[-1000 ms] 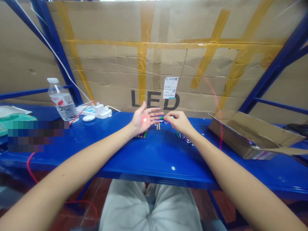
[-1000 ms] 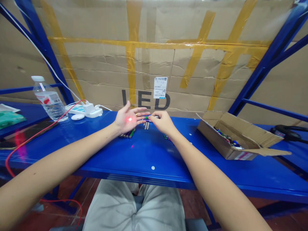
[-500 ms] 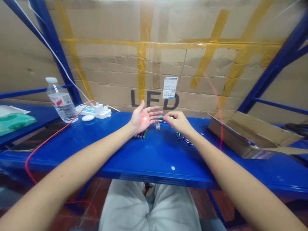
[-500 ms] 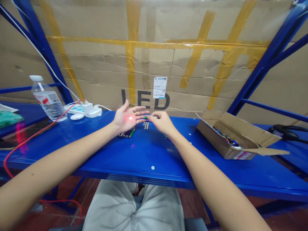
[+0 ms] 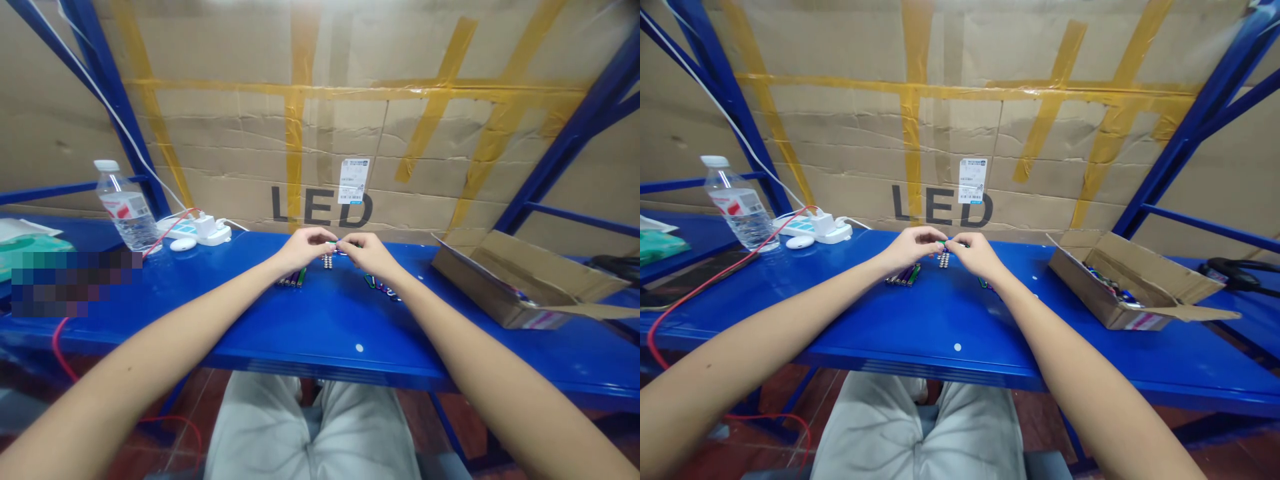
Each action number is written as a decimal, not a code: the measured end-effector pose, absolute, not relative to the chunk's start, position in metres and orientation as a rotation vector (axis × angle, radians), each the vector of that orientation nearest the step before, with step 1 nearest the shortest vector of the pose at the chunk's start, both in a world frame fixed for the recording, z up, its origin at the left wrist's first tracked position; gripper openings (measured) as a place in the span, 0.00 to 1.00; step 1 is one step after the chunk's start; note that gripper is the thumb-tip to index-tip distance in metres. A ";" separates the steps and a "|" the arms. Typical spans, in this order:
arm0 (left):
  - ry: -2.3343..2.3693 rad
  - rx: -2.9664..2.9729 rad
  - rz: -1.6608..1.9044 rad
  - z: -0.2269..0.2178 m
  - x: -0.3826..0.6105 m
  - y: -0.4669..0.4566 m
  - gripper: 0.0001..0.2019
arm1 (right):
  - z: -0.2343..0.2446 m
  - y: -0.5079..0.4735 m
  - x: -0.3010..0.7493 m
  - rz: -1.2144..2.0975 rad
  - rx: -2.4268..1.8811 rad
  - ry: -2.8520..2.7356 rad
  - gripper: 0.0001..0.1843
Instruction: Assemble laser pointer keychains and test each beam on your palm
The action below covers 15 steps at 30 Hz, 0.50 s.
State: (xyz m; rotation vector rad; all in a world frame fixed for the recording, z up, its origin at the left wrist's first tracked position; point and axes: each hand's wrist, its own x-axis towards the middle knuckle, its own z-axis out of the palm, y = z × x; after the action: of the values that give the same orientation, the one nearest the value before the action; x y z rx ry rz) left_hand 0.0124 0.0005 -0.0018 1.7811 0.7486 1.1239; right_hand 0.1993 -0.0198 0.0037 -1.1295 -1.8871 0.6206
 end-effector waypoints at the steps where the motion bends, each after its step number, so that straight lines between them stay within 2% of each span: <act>1: 0.767 1.860 1.130 -0.002 0.013 0.001 0.10 | 0.002 -0.018 0.200 0.645 -1.125 -1.892 0.17; 4: 0.846 1.979 1.153 -0.005 0.010 0.004 0.07 | -0.003 -0.010 0.204 0.776 -1.106 -1.863 0.13; 8: 0.996 2.064 1.183 -0.008 0.004 0.013 0.06 | -0.009 0.004 0.214 0.947 -1.079 -1.775 0.16; 15: 1.107 2.188 1.158 -0.004 0.003 0.035 0.04 | -0.011 0.025 0.227 0.894 -1.097 -1.782 0.06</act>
State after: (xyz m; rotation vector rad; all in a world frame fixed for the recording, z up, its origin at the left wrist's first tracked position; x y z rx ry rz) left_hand 0.0031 0.0353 -0.0036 2.1885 1.1071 1.1584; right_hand 0.2267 0.0246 -0.0113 -1.0971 -1.7825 0.8938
